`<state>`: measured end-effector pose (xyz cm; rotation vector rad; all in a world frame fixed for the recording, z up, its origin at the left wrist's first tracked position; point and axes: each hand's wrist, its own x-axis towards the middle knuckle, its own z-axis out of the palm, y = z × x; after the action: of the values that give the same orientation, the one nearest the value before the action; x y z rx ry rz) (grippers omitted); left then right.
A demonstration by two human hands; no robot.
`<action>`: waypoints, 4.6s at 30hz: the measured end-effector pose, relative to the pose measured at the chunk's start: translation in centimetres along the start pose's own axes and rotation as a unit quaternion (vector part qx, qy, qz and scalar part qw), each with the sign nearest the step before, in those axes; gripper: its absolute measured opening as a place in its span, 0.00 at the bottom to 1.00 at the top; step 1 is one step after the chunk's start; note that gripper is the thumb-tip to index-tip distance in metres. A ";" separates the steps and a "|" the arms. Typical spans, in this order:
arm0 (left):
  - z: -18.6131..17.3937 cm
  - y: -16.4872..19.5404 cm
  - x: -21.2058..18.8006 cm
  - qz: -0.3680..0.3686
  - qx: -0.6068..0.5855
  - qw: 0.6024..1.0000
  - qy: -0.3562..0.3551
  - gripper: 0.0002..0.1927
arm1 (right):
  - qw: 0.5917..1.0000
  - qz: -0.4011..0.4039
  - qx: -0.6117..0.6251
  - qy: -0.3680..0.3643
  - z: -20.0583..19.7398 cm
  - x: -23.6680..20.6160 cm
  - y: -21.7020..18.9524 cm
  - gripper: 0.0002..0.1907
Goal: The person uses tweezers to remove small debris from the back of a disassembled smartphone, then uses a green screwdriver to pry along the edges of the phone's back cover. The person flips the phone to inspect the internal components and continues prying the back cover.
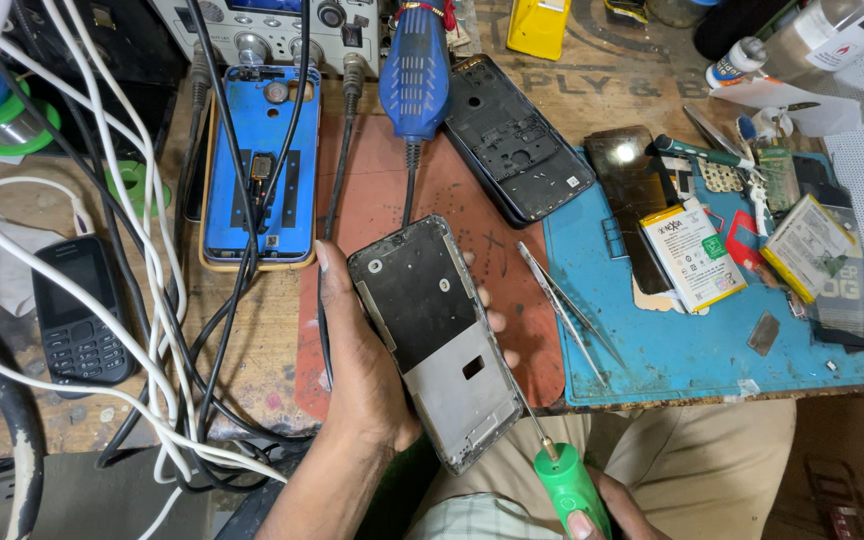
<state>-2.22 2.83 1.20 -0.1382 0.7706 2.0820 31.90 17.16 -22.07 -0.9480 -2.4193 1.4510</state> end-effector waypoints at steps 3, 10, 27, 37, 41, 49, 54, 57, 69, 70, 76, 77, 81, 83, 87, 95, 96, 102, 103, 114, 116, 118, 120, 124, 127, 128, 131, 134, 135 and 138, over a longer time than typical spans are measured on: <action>0.0 -0.1 -0.1 0.016 0.012 1.000 -0.015 0.53 | 1.000 0.006 0.000 0.001 0.0 0.1 -0.5 0.33; -0.1 0.0 -0.1 -0.006 0.000 1.000 0.007 0.53 | 1.000 0.011 0.002 0.003 -0.1 0.2 -1.1 0.32; -0.1 0.0 -0.1 -0.011 0.006 1.000 0.008 0.53 | 1.000 0.021 0.003 0.012 -0.5 0.3 -2.2 0.32; -0.3 -0.1 0.0 0.003 0.029 1.000 0.002 0.53 | 0.996 0.086 0.008 0.036 -0.6 0.2 -4.6 0.32; -0.4 -0.1 0.0 -0.005 0.018 1.000 -0.001 0.53 | 0.996 0.090 -0.002 0.029 -0.7 0.5 -5.3 0.33; -0.6 -0.1 0.0 -0.013 -0.008 0.999 -0.037 0.54 | 0.988 0.138 -0.029 0.063 -0.7 0.5 -6.9 0.33; -0.7 -0.2 0.1 -0.017 -0.019 0.999 -0.047 0.54 | 0.989 0.131 -0.001 0.065 -0.5 0.9 -8.1 0.33; -0.8 -0.2 0.1 -0.010 -0.007 0.999 -0.046 0.54 | 0.985 0.156 -0.017 0.065 -0.5 1.0 -8.6 0.31; -0.8 -0.4 -0.2 0.041 0.033 0.996 -0.077 0.51 | 0.989 0.143 -0.028 0.034 -0.9 1.8 -10.7 0.29; -0.9 -0.4 -0.2 0.031 0.027 0.997 -0.070 0.51 | 0.989 0.140 -0.029 0.037 -0.9 1.8 -11.1 0.28; -1.0 -0.4 -0.3 0.011 0.008 0.997 -0.080 0.51 | 0.983 0.178 -0.034 0.032 -1.3 2.3 -13.7 0.30; -1.1 -0.4 -0.3 0.012 0.007 0.996 -0.083 0.50 | 0.984 0.173 -0.031 0.034 -1.3 2.4 -14.0 0.30; -1.2 -0.5 -0.3 0.010 0.002 0.996 -0.091 0.49 | 0.985 0.164 0.000 0.062 -1.0 2.4 -15.0 0.30; -1.3 -0.5 -0.3 0.013 0.002 0.995 -0.098 0.50 | 0.983 0.168 0.013 0.074 -0.8 2.4 -15.3 0.30; -1.3 -0.6 -0.3 0.015 0.009 0.995 -0.097 0.49 | 0.985 0.147 0.024 0.090 -0.6 2.4 -15.7 0.28; -1.4 -0.5 -0.3 0.028 0.026 0.994 -0.107 0.49 | 0.983 0.147 0.040 0.099 -0.6 2.7 -16.6 0.29; -1.4 -0.5 -0.3 0.027 0.026 0.994 -0.102 0.49 | 0.982 0.156 0.039 0.099 -0.6 2.8 -16.7 0.29; -1.5 -0.6 -0.3 0.023 0.020 0.993 -0.111 0.50 | 0.977 0.172 0.057 0.108 -0.6 2.9 -17.4 0.31; -1.5 -0.6 -0.3 0.021 0.021 0.994 -0.109 0.50 | 0.978 0.170 0.056 0.109 -0.6 2.9 -17.5 0.31; -1.4 -0.6 -0.3 0.029 0.021 0.994 -0.106 0.49 | 0.976 0.141 0.111 0.123 -0.2 3.1 -18.4 0.29; -1.3 -0.5 -0.4 0.025 0.013 0.995 -0.100 0.47 | 0.977 0.128 0.115 0.126 -0.1 3.1 -18.7 0.28; -1.3 -0.4 -0.4 0.019 0.005 0.996 -0.092 0.46 | 0.976 0.115 0.129 0.129 -0.1 3.2 -19.0 0.27; -1.2 -0.4 -0.5 0.009 -0.001 0.997 -0.081 0.47 | 0.977 0.114 0.125 0.133 -0.1 3.2 -19.3 0.27; -1.2 -0.4 -0.4 0.023 0.010 0.995 -0.099 0.47 | 0.973 0.119 0.140 0.139 0.0 3.4 -19.6 0.27; -1.2 -0.4 -0.4 0.024 0.014 0.995 -0.093 0.47 | 0.979 0.092 0.127 0.130 0.0 3.5 -19.8 0.26; -1.2 -0.4 -0.5 0.016 0.012 0.996 -0.089 0.47 | 0.980 0.083 0.128 0.128 -0.1 3.6 -19.9 0.26; -1.1 -0.5 -0.4 0.018 0.018 0.995 -0.096 0.47 | 0.981 0.075 0.134 0.121 -0.1 3.7 -20.4 0.26; -1.2 -0.5 -0.4 0.013 0.016 0.993 -0.117 0.48 | 0.979 0.097 0.137 0.114 -0.2 3.9 -21.1 0.27; -1.2 -0.5 -0.4 0.008 0.012 0.992 -0.125 0.48 | 0.979 0.103 0.134 0.112 -0.3 4.0 -21.3 0.27; -1.2 -0.6 -0.2 -0.007 0.014 0.995 -0.097 0.49 | 0.978 0.120 0.131 0.109 -0.5 4.1 -22.1 0.29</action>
<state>-1.81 2.26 0.01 0.0736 0.6764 2.0349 19.30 12.75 -4.00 -1.2900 -1.9561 1.5964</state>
